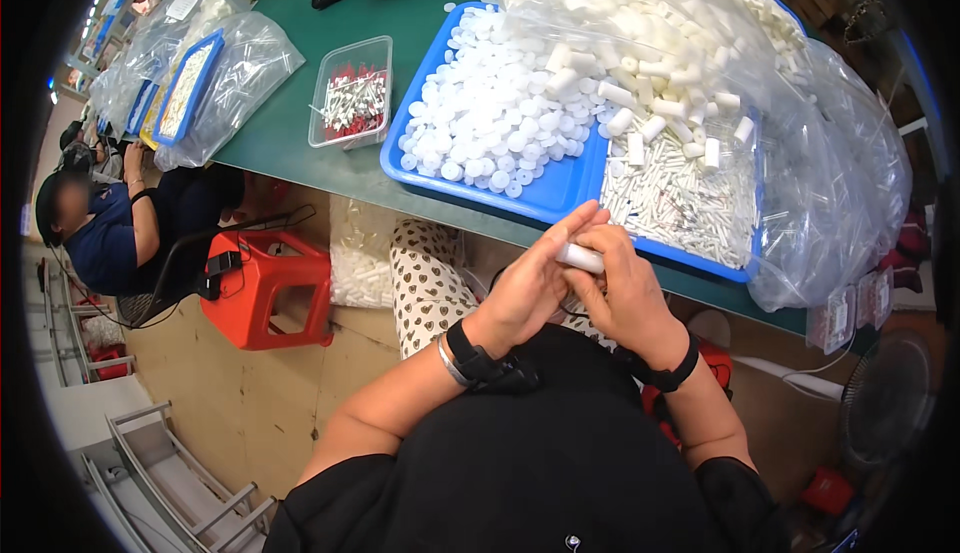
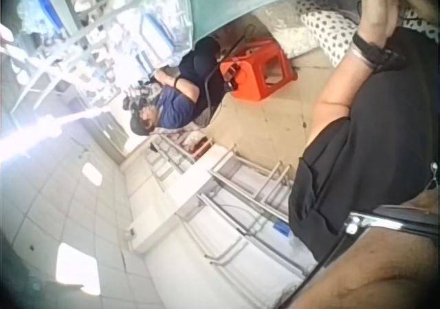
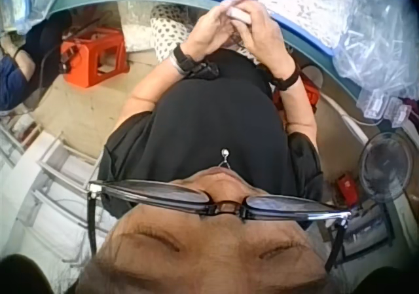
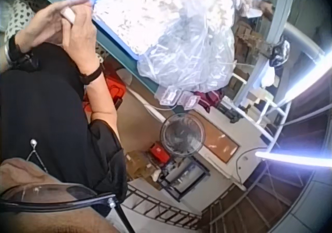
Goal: The person sits at a green workbench and repeatedly assembles small white plastic components. They pick a cylindrical piece and a cap from blue trays, fit them together by hand, and place the finished unit into a clear plastic bag.
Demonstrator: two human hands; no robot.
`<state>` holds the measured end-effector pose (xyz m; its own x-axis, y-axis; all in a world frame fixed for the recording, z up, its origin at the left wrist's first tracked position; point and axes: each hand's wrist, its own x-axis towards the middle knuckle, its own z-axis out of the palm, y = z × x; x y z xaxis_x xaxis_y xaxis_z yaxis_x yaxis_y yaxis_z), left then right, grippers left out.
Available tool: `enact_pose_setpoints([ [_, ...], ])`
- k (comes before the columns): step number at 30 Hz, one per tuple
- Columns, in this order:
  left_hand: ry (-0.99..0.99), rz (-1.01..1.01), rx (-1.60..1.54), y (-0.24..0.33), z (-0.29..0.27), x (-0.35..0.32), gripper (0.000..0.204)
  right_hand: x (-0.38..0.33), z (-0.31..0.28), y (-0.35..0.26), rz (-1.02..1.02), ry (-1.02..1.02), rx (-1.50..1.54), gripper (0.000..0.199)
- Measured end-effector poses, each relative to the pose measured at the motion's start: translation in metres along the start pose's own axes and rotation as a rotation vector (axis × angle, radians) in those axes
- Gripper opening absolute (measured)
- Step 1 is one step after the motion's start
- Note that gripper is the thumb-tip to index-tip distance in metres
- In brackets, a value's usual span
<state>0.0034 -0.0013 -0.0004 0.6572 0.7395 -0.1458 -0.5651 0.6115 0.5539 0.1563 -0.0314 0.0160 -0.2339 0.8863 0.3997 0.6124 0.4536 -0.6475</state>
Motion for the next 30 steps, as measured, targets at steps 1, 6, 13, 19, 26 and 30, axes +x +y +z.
enact_pose_setpoints([
  [1,-0.011,-0.027,-0.037,0.0,-0.003,0.0,0.056,0.003,-0.001,0.001,-0.07,0.046,-0.062,0.026],
  [6,-0.028,-0.088,-0.252,-0.007,-0.009,-0.002,0.052,0.005,-0.007,0.005,-0.096,-0.007,-0.099,0.021],
  [13,0.089,-0.04,-0.347,-0.018,-0.01,-0.008,0.044,0.001,0.011,-0.002,-0.044,-0.057,-0.15,0.019],
  [19,0.125,-0.072,-0.268,-0.005,-0.01,-0.003,0.051,0.004,0.023,-0.003,0.03,0.038,-0.104,0.026],
  [26,0.107,-0.049,-0.294,-0.014,-0.011,-0.008,0.043,0.003,0.014,-0.001,-0.101,-0.028,-0.226,0.022],
  [30,0.051,-0.021,-0.397,-0.019,-0.008,-0.006,0.042,0.001,0.022,-0.009,-0.065,0.004,-0.298,0.02],
])
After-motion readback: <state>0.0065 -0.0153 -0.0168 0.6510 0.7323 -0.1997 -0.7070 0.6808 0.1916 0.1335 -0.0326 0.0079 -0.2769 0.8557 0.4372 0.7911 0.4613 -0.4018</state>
